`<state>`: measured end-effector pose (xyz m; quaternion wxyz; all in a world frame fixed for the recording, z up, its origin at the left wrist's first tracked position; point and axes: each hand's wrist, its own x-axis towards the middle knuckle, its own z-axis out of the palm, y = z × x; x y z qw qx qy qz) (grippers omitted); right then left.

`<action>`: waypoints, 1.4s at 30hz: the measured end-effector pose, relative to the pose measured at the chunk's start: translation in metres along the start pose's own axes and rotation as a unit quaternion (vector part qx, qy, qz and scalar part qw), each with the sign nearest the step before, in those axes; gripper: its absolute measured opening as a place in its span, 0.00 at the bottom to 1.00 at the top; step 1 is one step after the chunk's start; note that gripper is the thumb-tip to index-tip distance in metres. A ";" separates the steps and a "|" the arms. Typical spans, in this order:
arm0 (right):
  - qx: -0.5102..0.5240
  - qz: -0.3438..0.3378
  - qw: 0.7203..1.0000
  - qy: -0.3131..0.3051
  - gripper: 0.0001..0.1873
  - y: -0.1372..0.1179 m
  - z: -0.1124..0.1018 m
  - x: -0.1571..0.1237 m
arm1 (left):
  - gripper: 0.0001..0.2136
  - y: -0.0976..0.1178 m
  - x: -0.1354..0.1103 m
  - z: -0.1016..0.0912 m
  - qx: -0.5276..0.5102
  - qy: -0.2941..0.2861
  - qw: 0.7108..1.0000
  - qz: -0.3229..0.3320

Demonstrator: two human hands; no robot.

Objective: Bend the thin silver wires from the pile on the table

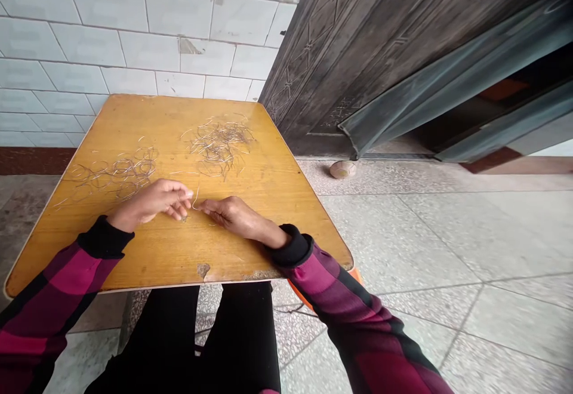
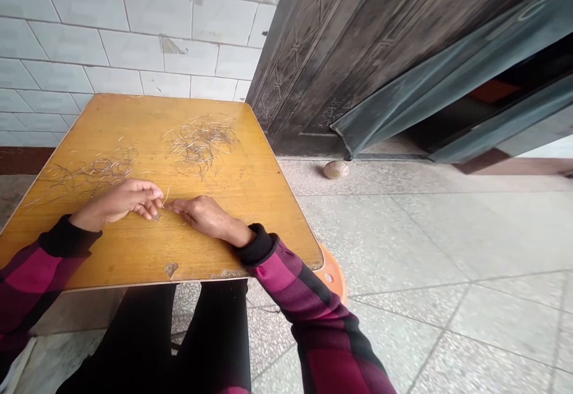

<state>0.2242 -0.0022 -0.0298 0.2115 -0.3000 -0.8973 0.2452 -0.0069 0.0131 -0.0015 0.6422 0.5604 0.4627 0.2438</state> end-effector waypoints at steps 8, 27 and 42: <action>0.200 0.066 0.978 -0.004 0.12 -0.005 0.001 0.005 | 0.08 -0.002 -0.003 0.017 0.019 -0.007 1.000 0.015; 0.632 0.108 0.765 -0.059 0.13 -0.006 0.006 0.006 | 0.10 0.008 -0.005 0.002 -0.263 -0.055 0.963 -0.023; 0.538 0.113 0.824 -0.135 0.14 -0.006 0.016 0.011 | 0.09 0.007 -0.006 0.007 -0.253 -0.093 0.963 -0.020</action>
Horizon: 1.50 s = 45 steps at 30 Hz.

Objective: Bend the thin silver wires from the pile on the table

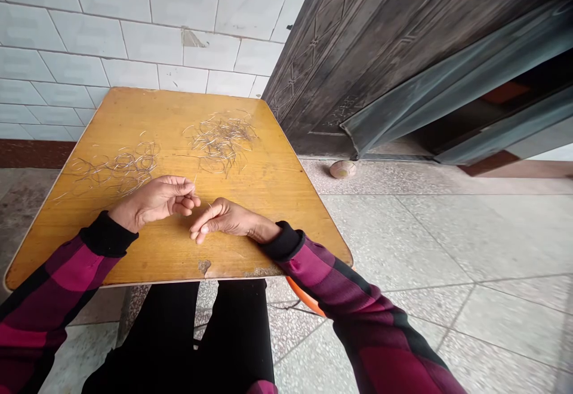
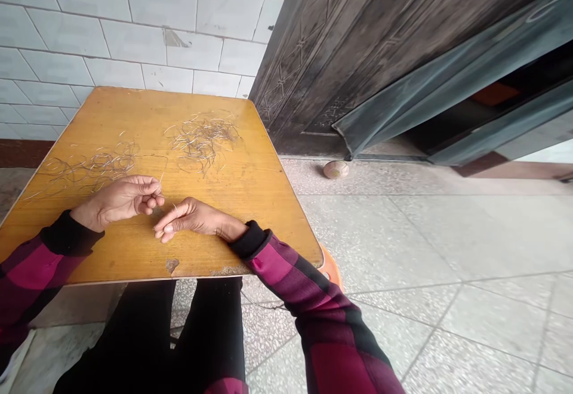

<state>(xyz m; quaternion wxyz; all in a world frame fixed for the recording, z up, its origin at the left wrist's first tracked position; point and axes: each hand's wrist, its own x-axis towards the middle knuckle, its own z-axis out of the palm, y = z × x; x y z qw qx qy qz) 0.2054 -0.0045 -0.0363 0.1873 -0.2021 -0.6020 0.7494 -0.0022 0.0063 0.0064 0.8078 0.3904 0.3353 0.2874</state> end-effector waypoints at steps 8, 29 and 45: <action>0.080 -0.005 0.996 -0.032 0.22 -0.006 -0.015 -0.009 | 0.09 0.006 -0.004 -0.006 0.063 0.019 0.998 0.024; 0.307 0.013 0.949 0.063 0.05 0.009 0.000 -0.003 | 0.07 0.004 0.000 -0.003 0.037 0.070 0.996 0.040; 0.239 -0.023 0.971 0.020 0.10 0.011 0.010 0.001 | 0.07 -0.002 0.002 -0.004 0.039 0.006 0.999 0.024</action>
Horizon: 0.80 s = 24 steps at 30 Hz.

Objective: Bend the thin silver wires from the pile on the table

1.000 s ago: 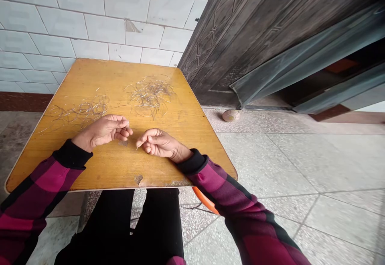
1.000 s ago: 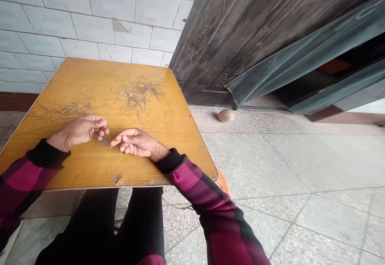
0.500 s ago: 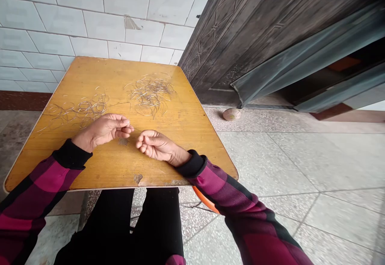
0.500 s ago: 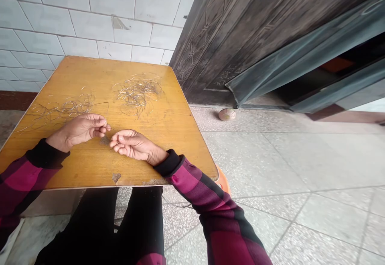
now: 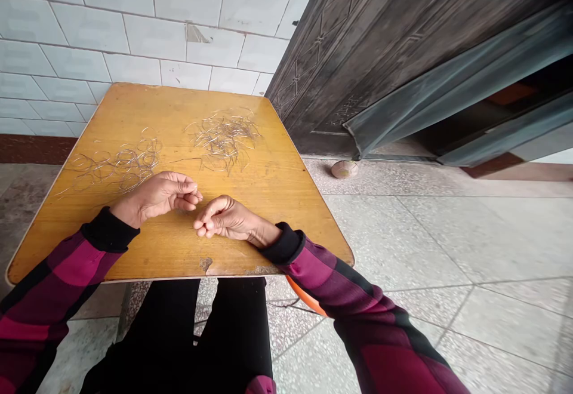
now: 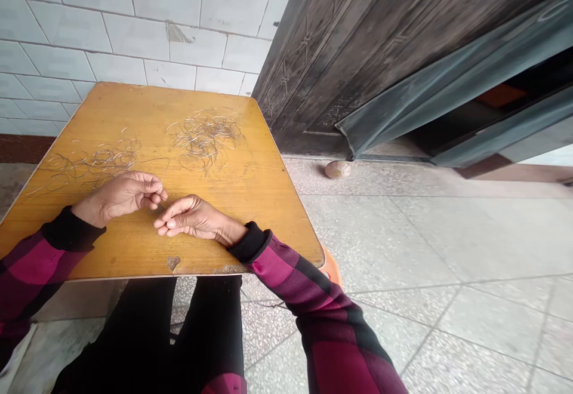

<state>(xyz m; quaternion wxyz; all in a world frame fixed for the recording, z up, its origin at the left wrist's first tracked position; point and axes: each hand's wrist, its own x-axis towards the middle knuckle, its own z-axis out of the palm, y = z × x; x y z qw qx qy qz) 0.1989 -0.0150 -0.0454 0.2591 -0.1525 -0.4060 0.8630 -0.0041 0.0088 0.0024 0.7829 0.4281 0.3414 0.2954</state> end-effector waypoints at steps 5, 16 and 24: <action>-0.025 -0.012 1.000 0.005 0.10 0.000 0.003 0.002 | 0.08 -0.002 0.000 0.002 -0.004 -0.012 1.000 -0.005; -0.157 0.020 0.987 -0.031 0.08 -0.002 -0.003 0.002 | 0.06 -0.005 0.000 0.008 0.061 -0.022 0.998 -0.025; -0.166 0.076 0.980 0.079 0.24 -0.034 -0.015 -0.006 | 0.09 -0.006 0.003 0.007 0.216 0.116 0.970 0.009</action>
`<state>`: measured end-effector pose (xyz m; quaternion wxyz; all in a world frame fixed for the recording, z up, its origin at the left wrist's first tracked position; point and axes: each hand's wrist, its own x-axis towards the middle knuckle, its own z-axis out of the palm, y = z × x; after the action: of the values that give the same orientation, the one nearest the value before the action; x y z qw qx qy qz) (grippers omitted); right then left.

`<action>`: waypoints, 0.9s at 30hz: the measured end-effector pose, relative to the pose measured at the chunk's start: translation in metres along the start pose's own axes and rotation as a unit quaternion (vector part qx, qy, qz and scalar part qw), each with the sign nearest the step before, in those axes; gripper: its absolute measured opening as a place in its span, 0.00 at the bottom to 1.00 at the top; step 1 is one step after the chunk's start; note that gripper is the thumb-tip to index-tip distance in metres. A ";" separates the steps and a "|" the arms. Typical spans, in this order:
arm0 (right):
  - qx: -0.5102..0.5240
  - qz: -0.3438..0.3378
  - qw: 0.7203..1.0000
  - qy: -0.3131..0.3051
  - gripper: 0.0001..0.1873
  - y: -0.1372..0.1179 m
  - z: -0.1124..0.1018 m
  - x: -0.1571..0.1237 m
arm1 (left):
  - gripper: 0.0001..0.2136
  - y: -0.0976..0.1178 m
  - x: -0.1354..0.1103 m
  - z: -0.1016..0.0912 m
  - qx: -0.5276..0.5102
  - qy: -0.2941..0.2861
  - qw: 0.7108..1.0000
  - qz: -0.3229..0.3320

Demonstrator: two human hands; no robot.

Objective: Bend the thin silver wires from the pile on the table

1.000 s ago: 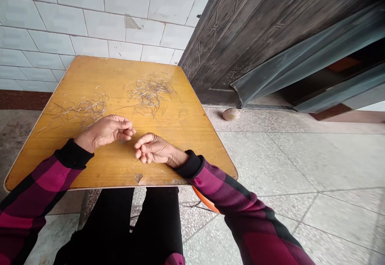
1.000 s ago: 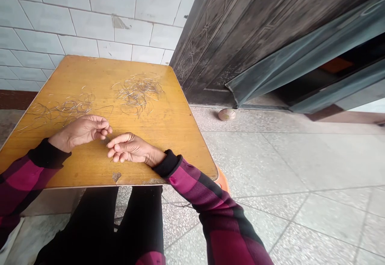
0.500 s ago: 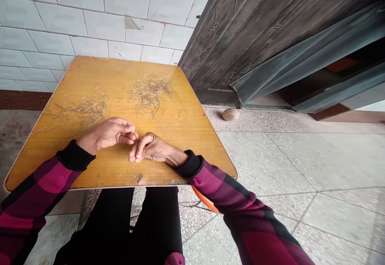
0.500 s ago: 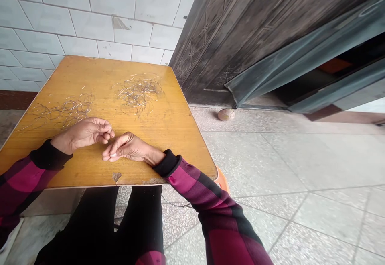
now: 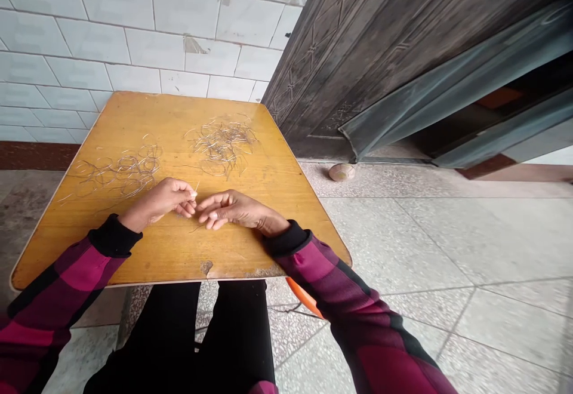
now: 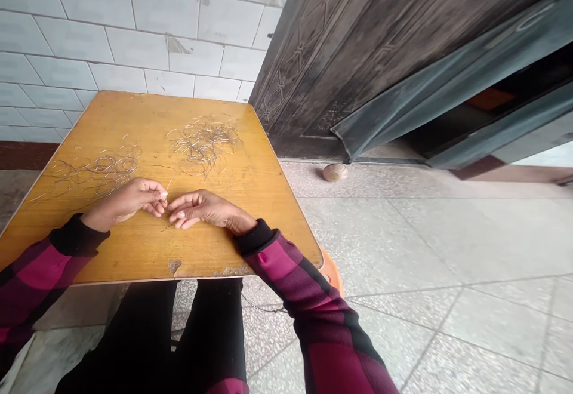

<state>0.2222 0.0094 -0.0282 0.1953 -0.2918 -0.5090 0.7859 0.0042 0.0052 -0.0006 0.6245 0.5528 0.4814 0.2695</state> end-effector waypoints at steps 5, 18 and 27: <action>-0.008 -0.080 0.983 0.162 0.19 -0.003 -0.012 0.004 | 0.10 -0.003 0.003 0.013 0.004 0.034 0.999 -0.028; -0.135 -0.085 0.944 0.290 0.05 -0.004 -0.022 0.021 | 0.13 -0.024 0.021 0.031 0.279 0.034 0.944 0.172; -0.415 -0.086 0.824 0.375 0.08 -0.023 -0.033 -0.002 | 0.21 -0.026 0.023 0.019 0.463 0.151 0.811 0.325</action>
<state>0.2456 0.0397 -0.0163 0.2982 -0.5730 -0.6977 0.3099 0.0251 0.0102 -0.0334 0.0904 0.8532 0.4294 0.2819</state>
